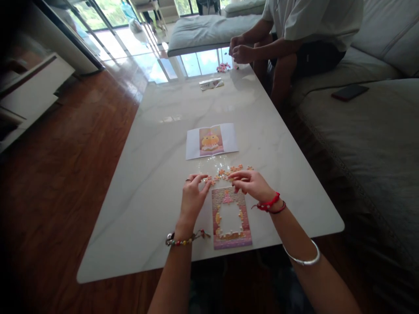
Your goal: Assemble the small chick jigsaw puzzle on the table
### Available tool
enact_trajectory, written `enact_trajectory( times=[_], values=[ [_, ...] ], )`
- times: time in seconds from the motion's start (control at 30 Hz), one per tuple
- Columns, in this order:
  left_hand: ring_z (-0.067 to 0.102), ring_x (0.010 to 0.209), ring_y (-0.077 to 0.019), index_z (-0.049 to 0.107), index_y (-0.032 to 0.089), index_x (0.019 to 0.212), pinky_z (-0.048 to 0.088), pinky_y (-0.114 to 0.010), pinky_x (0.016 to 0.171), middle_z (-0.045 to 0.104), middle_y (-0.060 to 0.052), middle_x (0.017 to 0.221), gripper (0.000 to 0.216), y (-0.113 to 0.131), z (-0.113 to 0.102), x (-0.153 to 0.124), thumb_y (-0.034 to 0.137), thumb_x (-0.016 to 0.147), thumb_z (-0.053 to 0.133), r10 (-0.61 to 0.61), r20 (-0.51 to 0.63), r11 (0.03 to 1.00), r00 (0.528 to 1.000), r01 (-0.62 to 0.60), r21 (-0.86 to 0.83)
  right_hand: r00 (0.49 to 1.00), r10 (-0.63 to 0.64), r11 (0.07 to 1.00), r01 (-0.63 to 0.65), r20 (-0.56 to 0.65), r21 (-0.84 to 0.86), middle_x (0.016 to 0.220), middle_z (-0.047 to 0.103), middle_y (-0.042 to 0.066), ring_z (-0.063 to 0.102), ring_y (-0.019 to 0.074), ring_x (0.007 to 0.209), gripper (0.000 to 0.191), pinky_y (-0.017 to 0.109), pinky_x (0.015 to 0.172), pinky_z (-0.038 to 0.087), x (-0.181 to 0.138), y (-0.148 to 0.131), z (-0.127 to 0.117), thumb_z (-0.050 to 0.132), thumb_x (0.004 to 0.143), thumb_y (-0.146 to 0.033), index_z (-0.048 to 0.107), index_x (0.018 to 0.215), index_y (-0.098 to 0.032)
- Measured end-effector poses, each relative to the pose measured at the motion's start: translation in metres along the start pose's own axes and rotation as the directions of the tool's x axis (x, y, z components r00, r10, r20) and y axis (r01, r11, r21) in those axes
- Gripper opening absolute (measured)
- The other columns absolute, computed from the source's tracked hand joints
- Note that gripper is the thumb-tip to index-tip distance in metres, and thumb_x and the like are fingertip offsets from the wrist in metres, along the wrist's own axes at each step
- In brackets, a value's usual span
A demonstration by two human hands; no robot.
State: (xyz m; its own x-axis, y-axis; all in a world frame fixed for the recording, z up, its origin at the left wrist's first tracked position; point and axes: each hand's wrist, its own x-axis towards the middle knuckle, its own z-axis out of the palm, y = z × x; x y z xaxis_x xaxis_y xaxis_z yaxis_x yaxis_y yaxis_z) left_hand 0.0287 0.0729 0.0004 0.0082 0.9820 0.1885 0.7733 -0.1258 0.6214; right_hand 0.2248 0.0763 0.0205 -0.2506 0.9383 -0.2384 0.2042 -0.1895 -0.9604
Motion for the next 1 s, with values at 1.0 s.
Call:
enact_trajectory(
  times=[1.0],
  values=[
    [0.057, 0.066, -0.0114, 0.048, 0.019, 0.074, 0.044, -0.024, 0.063, 0.059, 0.000, 0.071, 0.003, 0.030, 0.013, -0.058, 0.017, 0.075, 0.047, -0.071, 0.305, 0.939, 0.950, 0.167, -0.302, 0.991, -0.114, 0.938, 0.083, -0.073, -0.337, 0.072, 0.064, 0.001, 0.056, 0.0098, 0.057, 0.021, 0.021, 0.056, 0.045, -0.053, 0.031, 0.036, 0.058, 0.069, -0.023, 0.062, 0.089, -0.019]
  ],
)
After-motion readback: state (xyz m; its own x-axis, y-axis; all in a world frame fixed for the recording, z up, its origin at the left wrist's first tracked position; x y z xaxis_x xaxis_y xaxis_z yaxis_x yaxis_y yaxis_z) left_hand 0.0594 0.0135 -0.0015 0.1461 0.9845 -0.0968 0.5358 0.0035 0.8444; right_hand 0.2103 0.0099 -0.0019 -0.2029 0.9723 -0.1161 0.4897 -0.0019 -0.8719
